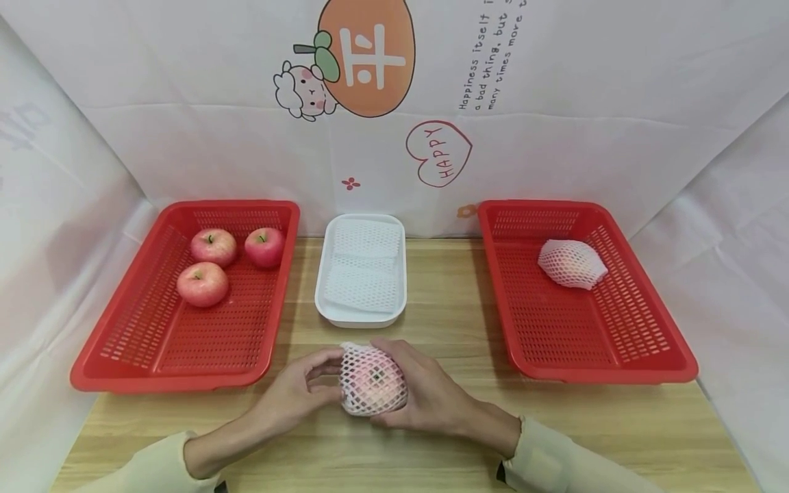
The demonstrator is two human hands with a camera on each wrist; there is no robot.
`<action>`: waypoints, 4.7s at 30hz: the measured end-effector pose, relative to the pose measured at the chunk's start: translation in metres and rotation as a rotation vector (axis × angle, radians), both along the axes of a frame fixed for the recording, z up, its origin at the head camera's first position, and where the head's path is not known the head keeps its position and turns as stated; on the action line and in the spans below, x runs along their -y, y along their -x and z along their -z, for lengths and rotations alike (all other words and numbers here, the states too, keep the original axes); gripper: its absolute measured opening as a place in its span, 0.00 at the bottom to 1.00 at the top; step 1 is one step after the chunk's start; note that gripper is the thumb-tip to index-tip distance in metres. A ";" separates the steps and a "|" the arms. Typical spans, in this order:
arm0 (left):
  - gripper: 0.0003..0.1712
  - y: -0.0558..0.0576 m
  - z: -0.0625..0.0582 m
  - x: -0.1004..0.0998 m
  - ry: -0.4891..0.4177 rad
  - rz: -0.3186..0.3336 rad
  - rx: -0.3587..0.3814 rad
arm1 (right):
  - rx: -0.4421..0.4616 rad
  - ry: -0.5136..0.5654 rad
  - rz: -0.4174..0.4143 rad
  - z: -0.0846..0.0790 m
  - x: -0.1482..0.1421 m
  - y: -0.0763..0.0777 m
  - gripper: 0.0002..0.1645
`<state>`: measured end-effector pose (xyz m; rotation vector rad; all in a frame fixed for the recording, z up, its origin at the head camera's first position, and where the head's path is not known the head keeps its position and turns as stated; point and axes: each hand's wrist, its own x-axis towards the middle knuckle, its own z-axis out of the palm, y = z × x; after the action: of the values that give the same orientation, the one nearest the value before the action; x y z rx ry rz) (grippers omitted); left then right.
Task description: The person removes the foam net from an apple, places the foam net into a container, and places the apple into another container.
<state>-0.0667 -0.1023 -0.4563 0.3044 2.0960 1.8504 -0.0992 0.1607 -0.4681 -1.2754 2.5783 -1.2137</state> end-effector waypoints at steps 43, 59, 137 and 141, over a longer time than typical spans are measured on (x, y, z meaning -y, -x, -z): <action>0.40 0.001 -0.012 -0.005 0.217 0.013 -0.158 | -0.082 -0.005 -0.038 -0.020 0.019 0.001 0.67; 0.43 0.002 -0.016 0.001 0.195 0.016 -0.147 | -0.153 0.049 -0.095 -0.022 0.007 0.009 0.57; 0.47 -0.007 -0.064 0.037 0.159 0.049 -0.024 | -0.241 0.002 0.043 -0.082 -0.042 0.065 0.27; 0.47 -0.008 -0.073 0.043 0.208 0.011 -0.028 | -0.246 -0.020 0.020 -0.090 -0.036 0.076 0.26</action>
<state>-0.0587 -0.1458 -0.3830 0.2908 2.2766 1.6131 -0.1751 0.1969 -0.3780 -1.4843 2.7669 -1.0932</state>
